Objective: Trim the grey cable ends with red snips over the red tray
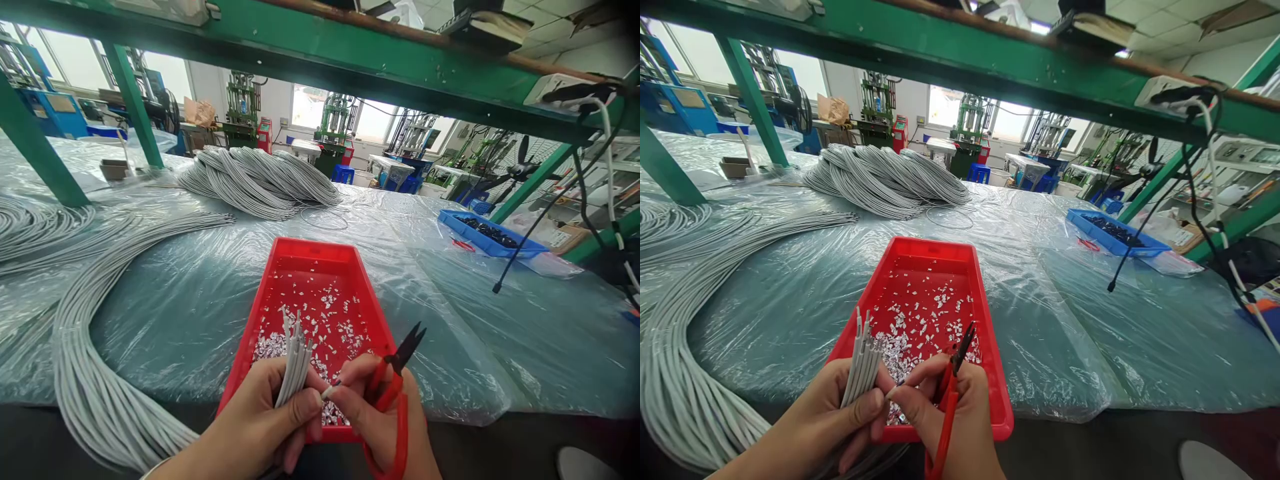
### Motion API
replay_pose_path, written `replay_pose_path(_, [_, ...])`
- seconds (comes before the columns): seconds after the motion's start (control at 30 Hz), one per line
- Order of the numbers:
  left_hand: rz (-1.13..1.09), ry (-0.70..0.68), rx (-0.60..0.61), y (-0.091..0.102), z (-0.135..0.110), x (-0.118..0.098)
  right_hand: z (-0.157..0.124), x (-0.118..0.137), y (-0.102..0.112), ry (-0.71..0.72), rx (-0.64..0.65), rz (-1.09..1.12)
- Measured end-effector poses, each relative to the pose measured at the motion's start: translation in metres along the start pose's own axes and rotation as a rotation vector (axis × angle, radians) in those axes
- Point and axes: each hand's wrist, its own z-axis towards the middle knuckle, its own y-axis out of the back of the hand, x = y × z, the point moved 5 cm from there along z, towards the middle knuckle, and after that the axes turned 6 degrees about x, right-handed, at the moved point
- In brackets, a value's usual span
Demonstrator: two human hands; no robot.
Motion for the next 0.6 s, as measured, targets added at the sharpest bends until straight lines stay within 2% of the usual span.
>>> replay_pose_path(0.13, [0.078,-0.015,-0.040,-0.001,-0.002,-0.007,-0.001,0.003,0.004,0.168,-0.046,-0.061])
replay_pose_path(0.3, [0.209,-0.098,-0.280,0.000,-0.005,-0.019,-0.008,-0.001,0.000,0.285,-0.125,-0.230])
replay_pose_path(0.47, [0.275,-0.176,-0.335,-0.001,-0.001,-0.022,-0.018,0.001,-0.005,0.277,-0.148,-0.336])
replay_pose_path(0.53, [0.174,-0.099,-0.343,0.000,-0.001,-0.019,-0.011,0.002,0.005,0.203,-0.130,-0.345])
replay_pose_path(0.6, [0.043,0.004,-0.310,0.000,-0.002,-0.016,0.003,0.000,0.020,0.066,-0.075,-0.347])
